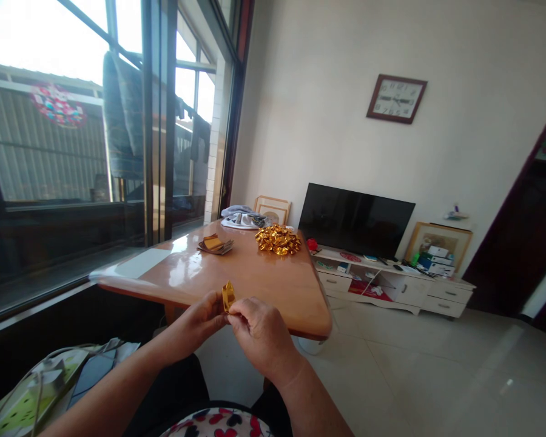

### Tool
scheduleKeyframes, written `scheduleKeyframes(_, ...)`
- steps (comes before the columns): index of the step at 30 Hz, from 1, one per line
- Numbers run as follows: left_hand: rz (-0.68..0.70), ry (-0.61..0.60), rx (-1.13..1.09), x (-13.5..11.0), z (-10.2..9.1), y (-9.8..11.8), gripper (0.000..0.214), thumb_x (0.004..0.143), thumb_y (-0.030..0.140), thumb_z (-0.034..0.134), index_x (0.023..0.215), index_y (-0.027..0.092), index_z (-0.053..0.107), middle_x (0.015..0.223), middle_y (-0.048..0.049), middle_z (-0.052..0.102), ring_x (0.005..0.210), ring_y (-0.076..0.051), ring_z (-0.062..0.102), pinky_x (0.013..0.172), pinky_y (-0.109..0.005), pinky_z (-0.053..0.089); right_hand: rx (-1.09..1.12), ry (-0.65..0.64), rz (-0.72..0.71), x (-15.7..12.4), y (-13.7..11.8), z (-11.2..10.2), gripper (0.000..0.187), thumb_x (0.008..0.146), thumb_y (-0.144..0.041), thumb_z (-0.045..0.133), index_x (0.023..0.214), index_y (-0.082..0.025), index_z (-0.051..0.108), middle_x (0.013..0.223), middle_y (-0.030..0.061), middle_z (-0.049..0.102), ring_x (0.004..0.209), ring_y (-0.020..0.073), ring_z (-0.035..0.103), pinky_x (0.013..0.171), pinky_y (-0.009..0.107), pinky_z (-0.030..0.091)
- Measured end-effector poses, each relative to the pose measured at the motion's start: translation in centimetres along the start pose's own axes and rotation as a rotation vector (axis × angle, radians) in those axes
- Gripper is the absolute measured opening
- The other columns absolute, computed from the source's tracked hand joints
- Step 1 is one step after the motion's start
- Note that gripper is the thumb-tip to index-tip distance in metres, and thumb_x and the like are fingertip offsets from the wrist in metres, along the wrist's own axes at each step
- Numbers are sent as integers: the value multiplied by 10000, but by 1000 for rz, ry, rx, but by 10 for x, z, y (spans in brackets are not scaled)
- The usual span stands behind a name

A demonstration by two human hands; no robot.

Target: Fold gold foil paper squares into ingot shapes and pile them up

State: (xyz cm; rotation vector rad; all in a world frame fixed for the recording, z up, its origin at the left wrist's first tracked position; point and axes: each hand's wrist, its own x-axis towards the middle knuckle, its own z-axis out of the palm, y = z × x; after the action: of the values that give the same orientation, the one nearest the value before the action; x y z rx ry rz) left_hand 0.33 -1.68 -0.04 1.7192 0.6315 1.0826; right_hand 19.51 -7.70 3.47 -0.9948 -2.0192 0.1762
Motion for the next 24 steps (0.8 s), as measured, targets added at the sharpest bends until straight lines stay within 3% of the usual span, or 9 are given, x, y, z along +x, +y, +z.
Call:
scheduleKeyframes(3,-36,-48,19,-2,2,3,336,838,431,729,1009,172,602,923,-56,654,878,-200,619,774,-301,490,72,25,64,-1,5,1,79,909,-179,608,942,-223,664,828,-4,663,756,140,614,698,238,442)
scheduleKeyframes(6,-58,-73,-31,-2,1,2,408,836,413,735,1129,183,568,1058,-84,665,953,-207,642,850,-334,499,161,65,137,-3,10,2,66,922,-230,599,933,-220,663,811,-10,656,728,137,595,667,233,438)
scheduleKeyframes(9,-43,87,54,-1,-4,3,452,824,439,739,1151,186,556,975,-63,672,879,-196,642,778,-316,498,258,111,206,-2,14,1,91,929,-282,600,917,-209,654,770,-16,626,685,131,561,625,229,425)
scheduleKeyframes(12,55,279,171,-1,-10,16,310,881,474,662,950,181,586,811,-18,619,746,-161,581,667,-271,447,331,137,253,-1,18,0,134,920,-328,623,911,-197,653,729,-21,588,649,126,524,598,229,408)
scheduleKeyframes(15,221,367,205,-9,-10,46,321,918,482,614,805,185,568,711,3,538,675,-133,497,634,-256,397,401,149,299,0,23,2,184,909,-372,642,915,-188,649,746,-9,597,668,133,526,607,235,414)
scheduleKeyframes(20,525,170,57,-41,13,115,484,762,690,680,725,209,633,639,-16,507,584,-153,436,591,-311,359,470,154,340,0,25,4,245,906,-425,646,935,-182,639,763,10,625,701,153,557,645,259,452)
scheduleKeyframes(22,515,192,20,-53,26,144,474,909,593,551,617,231,642,546,-28,497,537,-172,470,595,-340,380,479,147,342,-1,21,3,248,908,-431,642,945,-185,641,750,9,624,682,154,557,631,266,461)
scheduleKeyframes(24,464,86,17,-60,37,170,492,916,588,535,577,259,670,500,-35,518,510,-191,498,627,-376,427,468,140,341,-1,16,1,238,891,-425,659,920,-190,646,712,6,615,644,155,557,599,268,466)
